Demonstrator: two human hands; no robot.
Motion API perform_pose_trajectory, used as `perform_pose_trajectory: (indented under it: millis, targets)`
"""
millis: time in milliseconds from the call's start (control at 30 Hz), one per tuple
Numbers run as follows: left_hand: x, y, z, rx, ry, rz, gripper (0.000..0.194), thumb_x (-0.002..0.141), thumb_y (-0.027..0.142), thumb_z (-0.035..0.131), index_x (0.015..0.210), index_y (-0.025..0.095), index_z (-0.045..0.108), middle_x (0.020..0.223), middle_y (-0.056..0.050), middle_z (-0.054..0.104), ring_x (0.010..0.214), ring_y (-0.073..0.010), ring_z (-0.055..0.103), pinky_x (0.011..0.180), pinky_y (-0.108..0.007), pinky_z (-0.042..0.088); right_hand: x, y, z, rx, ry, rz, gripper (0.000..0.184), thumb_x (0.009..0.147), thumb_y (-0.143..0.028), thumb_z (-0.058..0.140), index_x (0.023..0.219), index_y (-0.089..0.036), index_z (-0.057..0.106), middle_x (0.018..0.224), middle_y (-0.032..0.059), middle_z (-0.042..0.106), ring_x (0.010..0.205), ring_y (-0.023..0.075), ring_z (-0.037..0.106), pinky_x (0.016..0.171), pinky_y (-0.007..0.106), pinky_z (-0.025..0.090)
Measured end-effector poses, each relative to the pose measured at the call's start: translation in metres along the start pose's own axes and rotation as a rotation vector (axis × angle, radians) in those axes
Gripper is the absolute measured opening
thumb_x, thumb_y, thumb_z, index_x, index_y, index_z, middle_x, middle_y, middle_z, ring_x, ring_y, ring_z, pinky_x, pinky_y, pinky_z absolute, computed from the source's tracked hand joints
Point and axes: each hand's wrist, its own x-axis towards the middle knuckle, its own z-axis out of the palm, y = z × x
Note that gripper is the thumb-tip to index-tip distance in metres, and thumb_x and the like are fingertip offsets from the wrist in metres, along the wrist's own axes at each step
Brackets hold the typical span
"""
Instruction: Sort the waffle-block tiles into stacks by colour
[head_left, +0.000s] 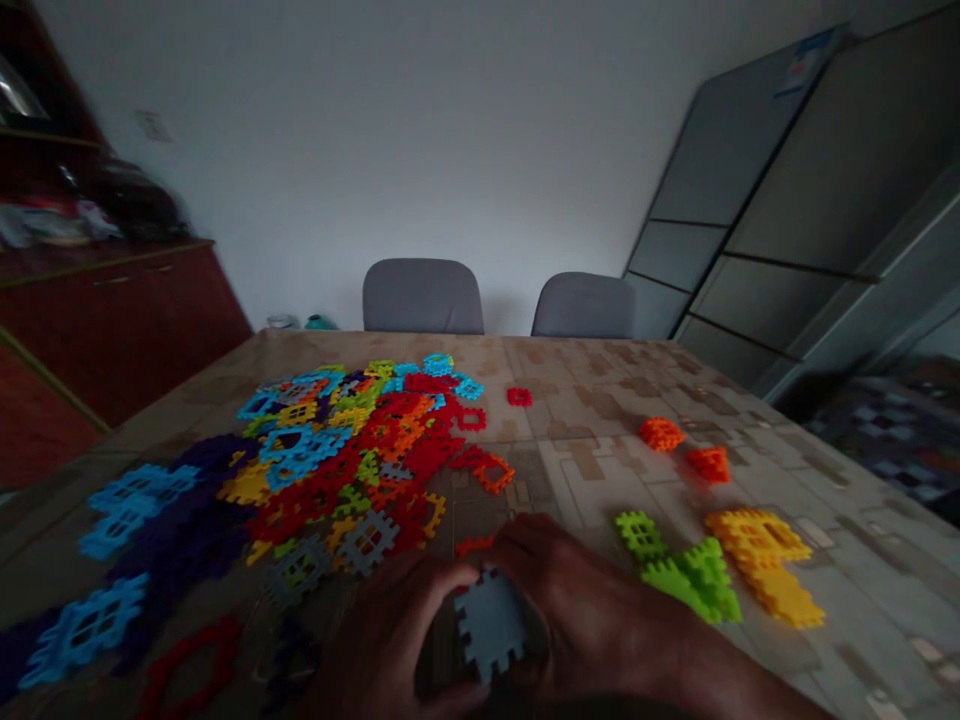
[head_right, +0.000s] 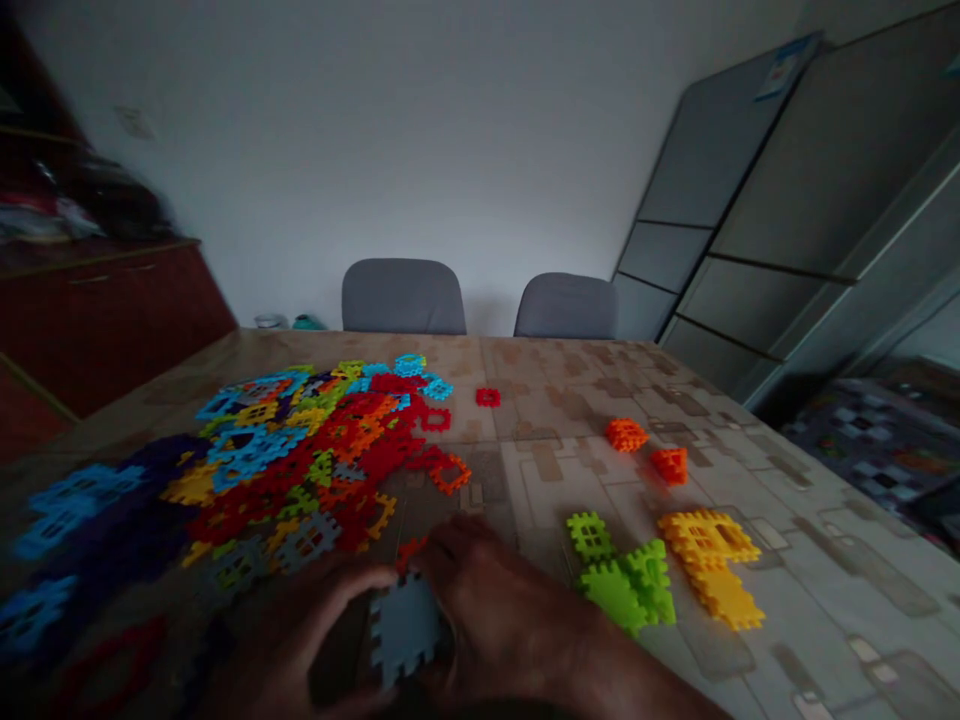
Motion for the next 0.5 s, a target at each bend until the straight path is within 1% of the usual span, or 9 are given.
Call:
perform_pose_trajectory:
  millis: [67, 133, 200, 233, 300, 400, 433, 500]
  targets:
    - [0.021, 0.006, 0.011, -0.003, -0.001, 0.030, 0.074, 0.063, 0.017, 0.076, 0.129, 0.035, 0.047, 0.115, -0.002, 0.072, 0.099, -0.0288, 0.072, 0.082, -0.037, 0.060, -0.011, 0.016, -0.015, 0.001, 0.038, 0.023, 0.045, 0.067, -0.023, 0.077, 0.109, -0.018, 0.062, 0.105, 0.0057, 0.065, 0.099, 0.0234, 0.059, 0.089, 0.036, 0.049]
    - [0.040, 0.011, 0.019, -0.019, -0.018, 0.045, 0.078, 0.068, 0.016, 0.072, 0.137, 0.035, 0.042, 0.124, -0.005, 0.070, 0.107, -0.0291, 0.070, 0.088, -0.039, 0.060, -0.025, 0.036, -0.033, -0.025, 0.101, 0.067, 0.048, 0.063, -0.018, 0.077, 0.108, -0.017, 0.062, 0.104, 0.0061, 0.064, 0.099, 0.0233, 0.060, 0.088, 0.035, 0.050]
    - [0.052, 0.012, 0.025, -0.028, -0.032, 0.064, 0.075, 0.076, 0.019, 0.068, 0.142, 0.035, 0.038, 0.131, -0.005, 0.067, 0.114, -0.0280, 0.069, 0.093, -0.040, 0.059, -0.045, 0.061, -0.056, -0.077, 0.167, 0.145, 0.050, 0.061, -0.015, 0.076, 0.109, -0.016, 0.063, 0.104, 0.0068, 0.065, 0.097, 0.0227, 0.061, 0.087, 0.034, 0.051]
    - [0.055, 0.011, 0.027, -0.024, -0.034, 0.073, 0.071, 0.080, 0.021, 0.065, 0.144, 0.036, 0.037, 0.133, -0.005, 0.067, 0.116, -0.0271, 0.068, 0.095, -0.041, 0.059, -0.058, 0.075, -0.069, -0.123, 0.198, 0.209, 0.048, 0.063, -0.014, 0.074, 0.110, -0.016, 0.063, 0.105, 0.0069, 0.066, 0.097, 0.0225, 0.062, 0.088, 0.034, 0.051]
    - [0.055, 0.004, 0.031, -0.002, -0.040, 0.082, 0.061, 0.089, 0.024, 0.057, 0.145, 0.036, 0.037, 0.134, -0.005, 0.067, 0.117, -0.0254, 0.069, 0.095, -0.039, 0.060, -0.088, 0.109, -0.096, -0.205, 0.254, 0.431, 0.043, 0.069, -0.016, 0.072, 0.111, -0.018, 0.065, 0.108, 0.0068, 0.068, 0.096, 0.0213, 0.064, 0.087, 0.032, 0.051]
    - [0.045, -0.011, 0.037, 0.042, -0.062, 0.073, 0.052, 0.096, 0.029, 0.050, 0.145, 0.036, 0.038, 0.135, -0.004, 0.068, 0.116, -0.0247, 0.070, 0.090, -0.035, 0.062, -0.144, 0.166, -0.132, -0.270, 0.333, 0.641, 0.034, 0.080, -0.023, 0.066, 0.113, -0.012, 0.067, 0.107, 0.0129, 0.070, 0.096, 0.0237, 0.066, 0.088, 0.034, 0.049]
    - [0.040, -0.016, 0.040, 0.054, -0.070, 0.067, 0.051, 0.096, 0.030, 0.050, 0.145, 0.036, 0.039, 0.135, -0.003, 0.068, 0.116, -0.0248, 0.070, 0.089, -0.035, 0.063, -0.163, 0.185, -0.140, -0.293, 0.353, 0.716, 0.031, 0.086, -0.024, 0.060, 0.113, -0.011, 0.067, 0.108, 0.0140, 0.070, 0.099, 0.0241, 0.067, 0.090, 0.035, 0.047]
    - [0.031, -0.019, 0.046, 0.051, -0.075, 0.059, 0.050, 0.096, 0.032, 0.052, 0.144, 0.038, 0.042, 0.133, -0.001, 0.070, 0.114, -0.0250, 0.072, 0.089, -0.034, 0.063, -0.201, 0.218, -0.148, -0.323, 0.355, 0.874, 0.026, 0.083, -0.022, 0.069, 0.107, -0.012, 0.069, 0.099, 0.0116, 0.072, 0.092, 0.0264, 0.068, 0.086, 0.038, 0.052]
